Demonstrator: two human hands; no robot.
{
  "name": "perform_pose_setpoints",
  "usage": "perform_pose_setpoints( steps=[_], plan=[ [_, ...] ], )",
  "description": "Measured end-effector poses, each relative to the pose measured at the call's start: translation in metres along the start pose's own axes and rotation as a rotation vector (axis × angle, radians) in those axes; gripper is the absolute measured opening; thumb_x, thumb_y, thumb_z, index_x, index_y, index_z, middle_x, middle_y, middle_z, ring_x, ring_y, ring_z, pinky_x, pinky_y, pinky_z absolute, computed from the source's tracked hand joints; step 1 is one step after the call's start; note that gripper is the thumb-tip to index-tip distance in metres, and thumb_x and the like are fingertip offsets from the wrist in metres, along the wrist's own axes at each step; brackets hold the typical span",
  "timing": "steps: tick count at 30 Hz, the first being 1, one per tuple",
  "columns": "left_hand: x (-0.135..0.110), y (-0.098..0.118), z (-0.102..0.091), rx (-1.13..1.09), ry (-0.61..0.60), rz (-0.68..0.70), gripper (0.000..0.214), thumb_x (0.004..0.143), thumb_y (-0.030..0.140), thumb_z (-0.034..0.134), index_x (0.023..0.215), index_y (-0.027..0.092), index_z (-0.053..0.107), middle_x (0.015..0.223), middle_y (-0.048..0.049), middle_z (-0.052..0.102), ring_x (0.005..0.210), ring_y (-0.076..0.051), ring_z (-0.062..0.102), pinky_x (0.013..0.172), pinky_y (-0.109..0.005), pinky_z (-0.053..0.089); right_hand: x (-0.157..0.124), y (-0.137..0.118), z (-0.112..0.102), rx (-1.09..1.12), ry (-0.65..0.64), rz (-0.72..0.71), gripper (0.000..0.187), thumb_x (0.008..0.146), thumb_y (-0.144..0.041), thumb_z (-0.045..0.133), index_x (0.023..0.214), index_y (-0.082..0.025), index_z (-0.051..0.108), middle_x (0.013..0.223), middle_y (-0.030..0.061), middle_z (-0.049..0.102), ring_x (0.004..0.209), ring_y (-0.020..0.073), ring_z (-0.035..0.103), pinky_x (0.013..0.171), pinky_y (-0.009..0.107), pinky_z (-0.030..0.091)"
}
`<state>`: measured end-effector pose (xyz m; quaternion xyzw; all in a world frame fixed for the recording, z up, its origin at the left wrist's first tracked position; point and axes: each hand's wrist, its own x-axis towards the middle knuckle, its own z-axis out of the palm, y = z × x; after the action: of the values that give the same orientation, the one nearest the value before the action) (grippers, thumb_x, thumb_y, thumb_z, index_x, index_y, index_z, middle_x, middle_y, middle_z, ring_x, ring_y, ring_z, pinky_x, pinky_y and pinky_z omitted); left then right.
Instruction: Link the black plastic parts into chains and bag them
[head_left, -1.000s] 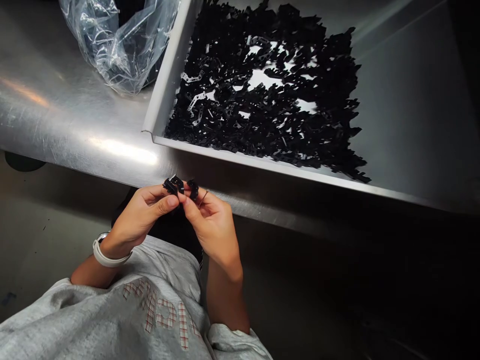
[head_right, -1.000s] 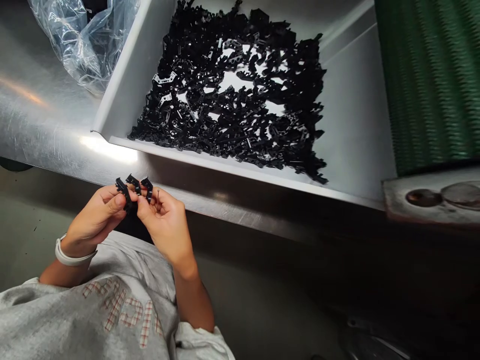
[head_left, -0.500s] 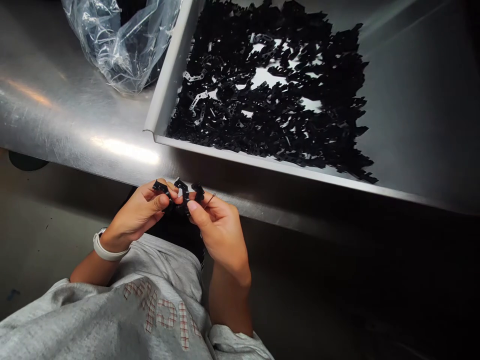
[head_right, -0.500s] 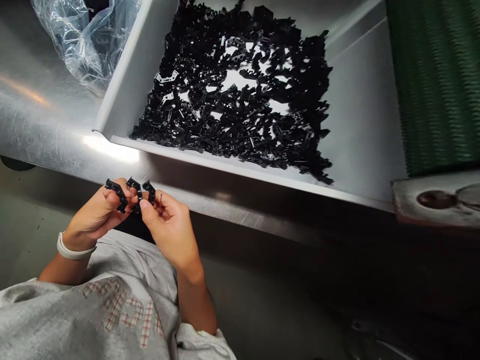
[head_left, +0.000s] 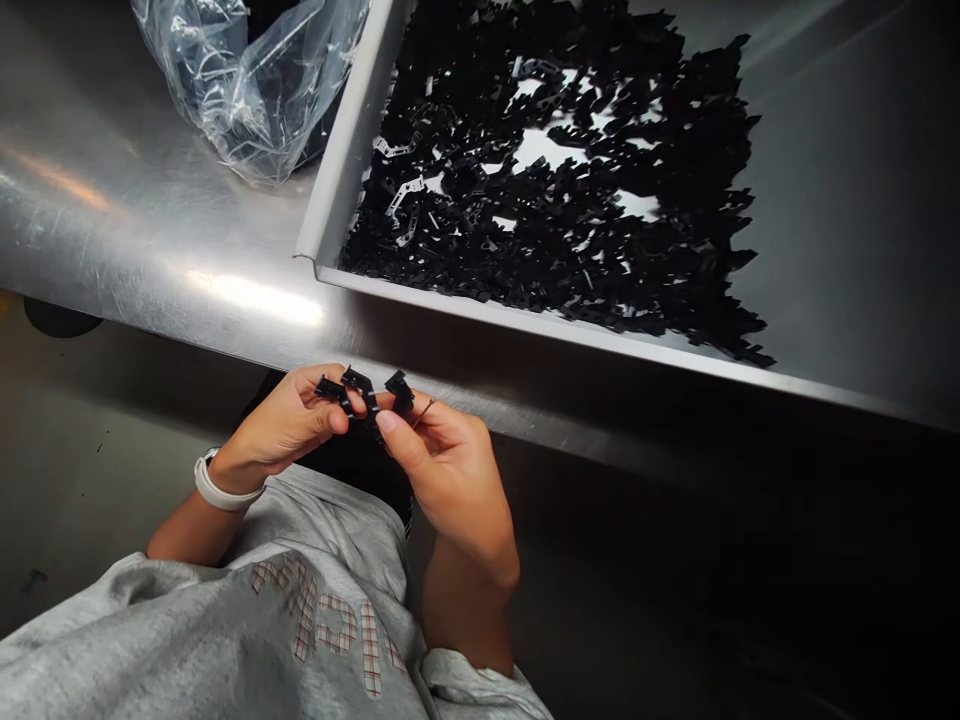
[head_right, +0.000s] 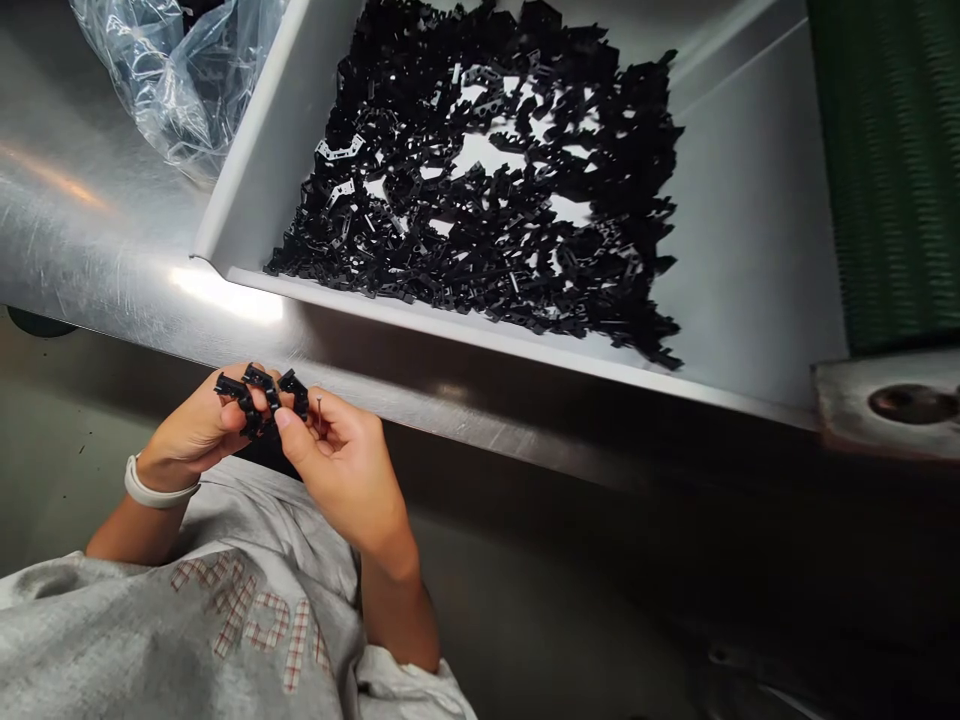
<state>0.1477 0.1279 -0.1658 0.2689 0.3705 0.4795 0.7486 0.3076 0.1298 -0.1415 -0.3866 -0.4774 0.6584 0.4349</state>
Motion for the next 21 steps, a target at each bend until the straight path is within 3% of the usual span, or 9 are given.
perform_pose_setpoints(
  steps=[15, 21],
  plan=[
    [0.001, 0.001, 0.008, -0.091, -0.016, -0.004, 0.039, 0.060, 0.044, 0.096, 0.068, 0.015, 0.071, 0.065, 0.0021, 0.065, 0.060, -0.006, 0.059, 0.056, -0.015, 0.045, 0.001, 0.003, -0.007, 0.003, -0.026, 0.021, 0.015, 0.086, -0.023, 0.068, 0.077, -0.023, 0.080, 0.064, -0.0020, 0.066, 0.058, 0.0099, 0.054, 0.058, 0.022, 0.051],
    [-0.002, -0.006, 0.017, -0.227, -0.032, -0.008, 0.033, 0.064, 0.043, 0.094, 0.073, 0.018, 0.074, 0.078, 0.0016, 0.070, 0.068, -0.008, 0.064, 0.066, -0.019, 0.051, 0.001, 0.004, -0.008, 0.006, -0.012, 0.055, 0.014, 0.085, -0.029, 0.072, 0.079, -0.021, 0.081, 0.069, 0.0005, 0.071, 0.060, 0.0118, 0.057, 0.062, 0.025, 0.054]
  ],
)
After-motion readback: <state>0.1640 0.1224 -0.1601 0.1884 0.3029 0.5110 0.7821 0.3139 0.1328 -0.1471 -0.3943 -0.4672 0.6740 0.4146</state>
